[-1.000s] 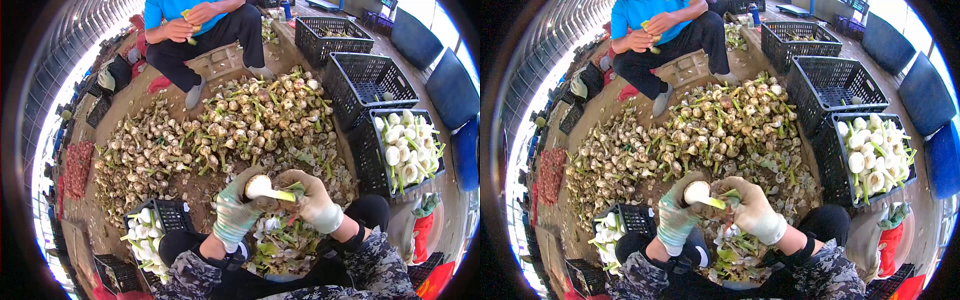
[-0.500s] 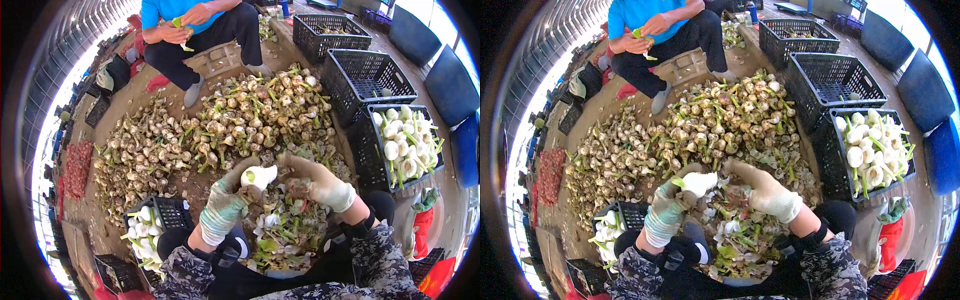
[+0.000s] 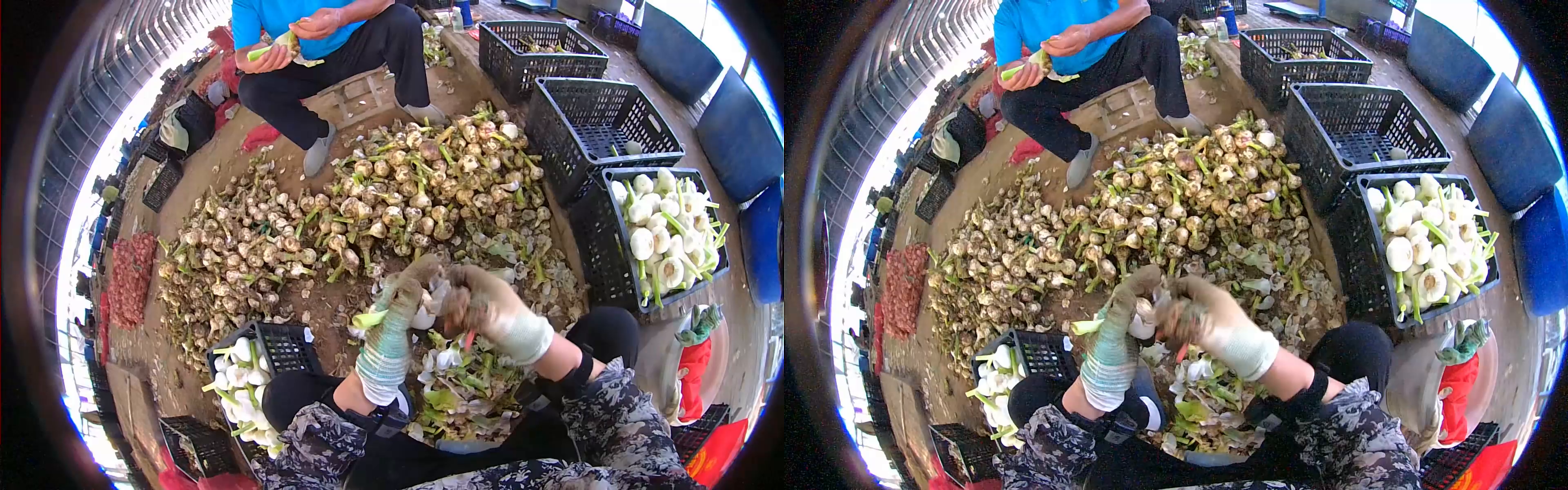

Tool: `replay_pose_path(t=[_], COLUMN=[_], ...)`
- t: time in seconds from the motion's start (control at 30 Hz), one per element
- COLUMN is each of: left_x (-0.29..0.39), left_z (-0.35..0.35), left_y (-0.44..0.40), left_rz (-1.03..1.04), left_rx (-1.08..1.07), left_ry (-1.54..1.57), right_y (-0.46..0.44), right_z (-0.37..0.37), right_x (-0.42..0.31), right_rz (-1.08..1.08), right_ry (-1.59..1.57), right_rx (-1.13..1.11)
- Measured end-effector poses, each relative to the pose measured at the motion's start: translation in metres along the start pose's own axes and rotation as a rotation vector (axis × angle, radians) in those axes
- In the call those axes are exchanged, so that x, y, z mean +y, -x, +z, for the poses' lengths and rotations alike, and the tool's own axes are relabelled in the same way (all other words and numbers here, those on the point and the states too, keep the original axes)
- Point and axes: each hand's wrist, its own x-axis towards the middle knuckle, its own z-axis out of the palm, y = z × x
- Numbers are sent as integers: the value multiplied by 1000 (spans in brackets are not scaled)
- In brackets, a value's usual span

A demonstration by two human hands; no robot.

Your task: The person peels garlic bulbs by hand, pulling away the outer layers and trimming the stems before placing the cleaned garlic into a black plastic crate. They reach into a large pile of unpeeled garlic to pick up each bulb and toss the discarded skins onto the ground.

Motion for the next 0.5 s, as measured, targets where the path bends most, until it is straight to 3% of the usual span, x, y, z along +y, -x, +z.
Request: replay_pose_path(t=[0.03, 0.07, 0.1, 0.17, 0.23, 0.27, 0.33, 0.37, 0.4, 0.47, 0.5], left_x=[2, 2, 1, -4, 0, 1, 4, 5, -2, 5, 7], left_z=[1, 2, 2, -3, 3, 2, -6, -12, -23, -25, -27], left_y=[-1, -2, -1, -3, -3, -1, -2, -1, -3, -3, -2], left_rz=[-2, -50, -98, -108, -60, -87, -77, -70, -68, -41, -21], left_rx=[2, 8, 14, -19, 27, 29, 8, -20, 56, 116, 182], left_ry=[0, 5, 11, 87, 144, 306, 281, 256, 254, 300, 348], right_y=[2, 2, 4, 4, 1, 2, 4, -2, -5, -4, 1], right_z=[0, 5, 7, 7, 4, 4, 3, -4, -13, -27, -17], right_x=[5, 12, 8, -6, -5, -3, 0, 4, 3, 7, 10], right_rz=[-20, -308, -303, 7, 33, 7, -38, -70, -100, -235, 50], right_ry=[-132, 388, 386, 233, 68, 237, 502, 518, 750, 1144, 1306], right_rx=[-131, 23, 24, 111, 173, 157, 108, 206, 236, 25, -139])
